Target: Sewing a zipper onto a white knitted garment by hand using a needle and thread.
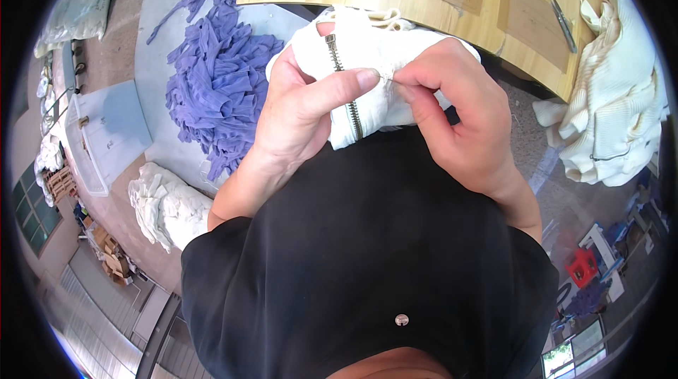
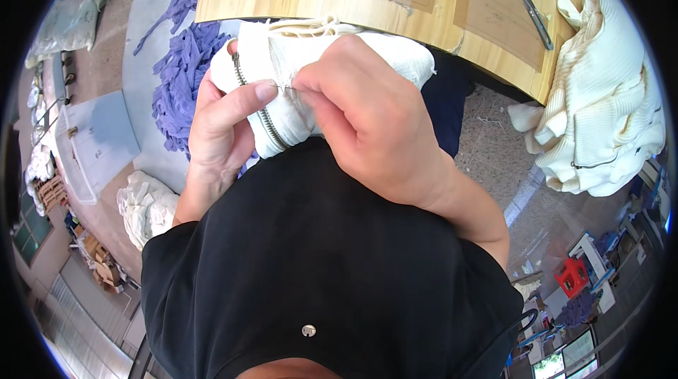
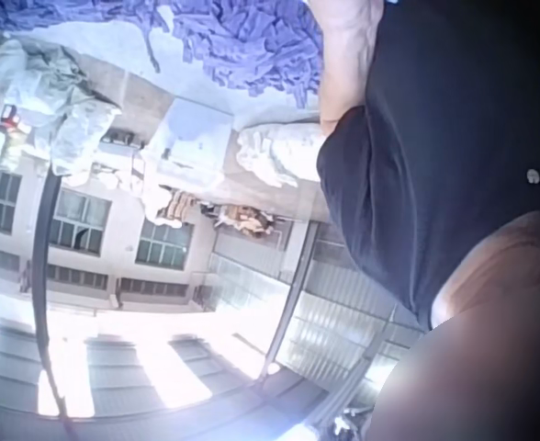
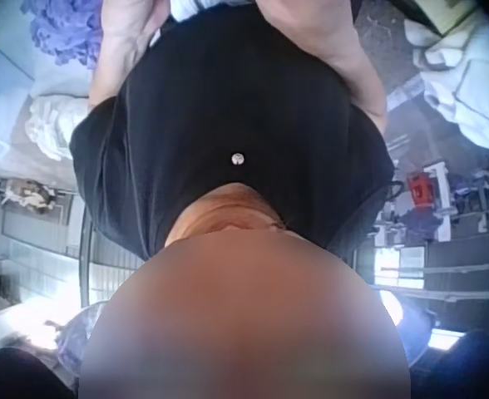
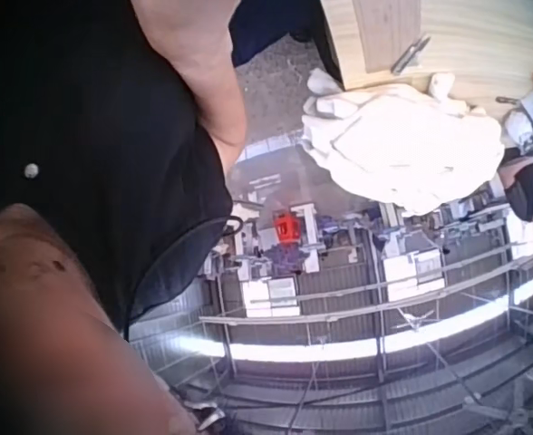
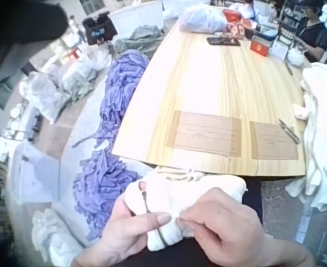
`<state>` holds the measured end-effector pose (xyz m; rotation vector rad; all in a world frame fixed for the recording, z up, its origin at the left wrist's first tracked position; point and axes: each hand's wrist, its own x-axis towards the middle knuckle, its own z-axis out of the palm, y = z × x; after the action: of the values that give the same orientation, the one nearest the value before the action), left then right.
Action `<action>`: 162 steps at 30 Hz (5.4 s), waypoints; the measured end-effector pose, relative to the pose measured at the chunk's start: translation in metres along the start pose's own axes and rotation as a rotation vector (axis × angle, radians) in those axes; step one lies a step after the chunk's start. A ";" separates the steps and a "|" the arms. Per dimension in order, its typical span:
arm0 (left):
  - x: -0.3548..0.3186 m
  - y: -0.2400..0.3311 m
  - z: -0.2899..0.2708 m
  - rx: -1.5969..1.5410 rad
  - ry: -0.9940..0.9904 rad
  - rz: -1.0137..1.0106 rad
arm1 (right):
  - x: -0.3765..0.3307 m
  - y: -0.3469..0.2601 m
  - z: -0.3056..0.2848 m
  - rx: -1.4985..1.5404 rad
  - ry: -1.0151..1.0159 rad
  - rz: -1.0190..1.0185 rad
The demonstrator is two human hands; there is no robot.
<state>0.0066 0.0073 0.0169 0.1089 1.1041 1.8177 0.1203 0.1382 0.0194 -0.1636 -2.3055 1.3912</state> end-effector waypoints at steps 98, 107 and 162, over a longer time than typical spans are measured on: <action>0.027 0.011 0.005 -0.056 0.029 -0.055 | 0.026 0.012 -0.019 -0.007 -0.042 0.075; 0.027 0.009 0.004 -0.041 0.042 -0.054 | 0.025 0.013 -0.018 -0.014 -0.021 0.032; 0.029 0.015 0.009 -0.011 0.023 -0.054 | 0.029 0.012 -0.021 0.035 -0.016 0.056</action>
<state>-0.0144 0.0338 0.0219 0.0509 1.1028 1.7804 0.1015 0.1704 0.0260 -0.2084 -2.3042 1.4639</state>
